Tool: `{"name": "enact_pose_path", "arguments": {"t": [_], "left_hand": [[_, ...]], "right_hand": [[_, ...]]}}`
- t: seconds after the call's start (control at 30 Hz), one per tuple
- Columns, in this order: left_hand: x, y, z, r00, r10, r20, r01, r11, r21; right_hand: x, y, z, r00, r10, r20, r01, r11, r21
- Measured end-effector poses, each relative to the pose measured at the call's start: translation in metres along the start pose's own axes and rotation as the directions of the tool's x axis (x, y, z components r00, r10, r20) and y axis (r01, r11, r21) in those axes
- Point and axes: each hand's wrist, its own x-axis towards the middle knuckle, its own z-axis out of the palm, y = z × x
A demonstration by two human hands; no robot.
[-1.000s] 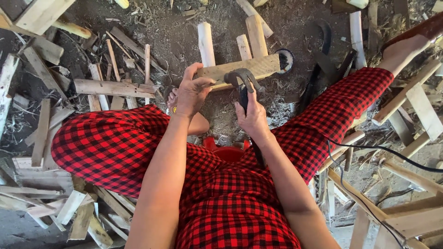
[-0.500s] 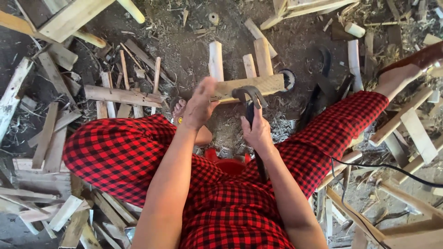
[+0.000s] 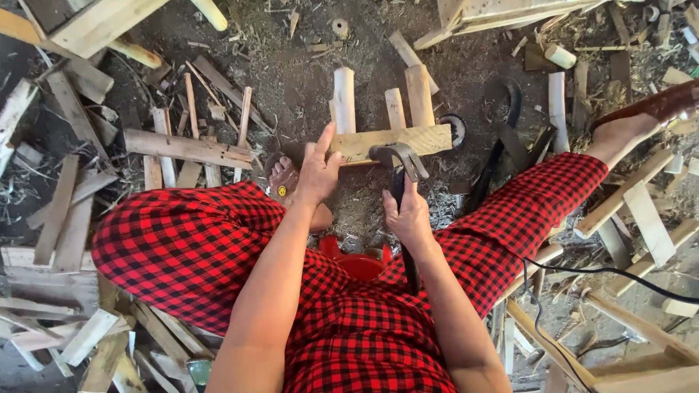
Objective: The person sits on the workshop floor and hammers wooden legs into a small stool frame using a hammer, working on their lap. They reposition the stool, hammer the joints from different sides, then flip the stool over and handle the assembled piece.
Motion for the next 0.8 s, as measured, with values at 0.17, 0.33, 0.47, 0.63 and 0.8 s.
{"name": "enact_pose_path", "arguments": {"t": [0.17,0.33,0.47,0.63,0.8], "left_hand": [[-0.009,0.038,-0.016,0.991,-0.112,0.068,0.111,0.994,0.016],[-0.011,0.046,-0.021,0.99,-0.086,0.111,0.094,0.993,-0.07],[-0.011,0.042,-0.019,0.994,-0.073,0.081,0.078,0.995,-0.057],[-0.011,0.038,-0.018,0.999,-0.024,0.048,0.026,0.999,-0.041],[-0.012,0.036,-0.016,0.997,-0.037,0.069,0.042,0.996,-0.079]], "right_hand": [[0.004,0.009,0.004,1.0,-0.003,0.001,0.003,1.0,0.001],[0.002,0.002,-0.001,0.998,0.043,0.036,-0.044,0.998,0.043],[-0.006,-0.014,-0.002,0.999,-0.034,0.006,0.033,0.997,0.068],[-0.009,-0.032,-0.004,0.99,-0.139,-0.037,0.141,0.989,0.05],[-0.001,-0.041,-0.002,0.991,-0.062,0.119,0.069,0.996,-0.053]]}}
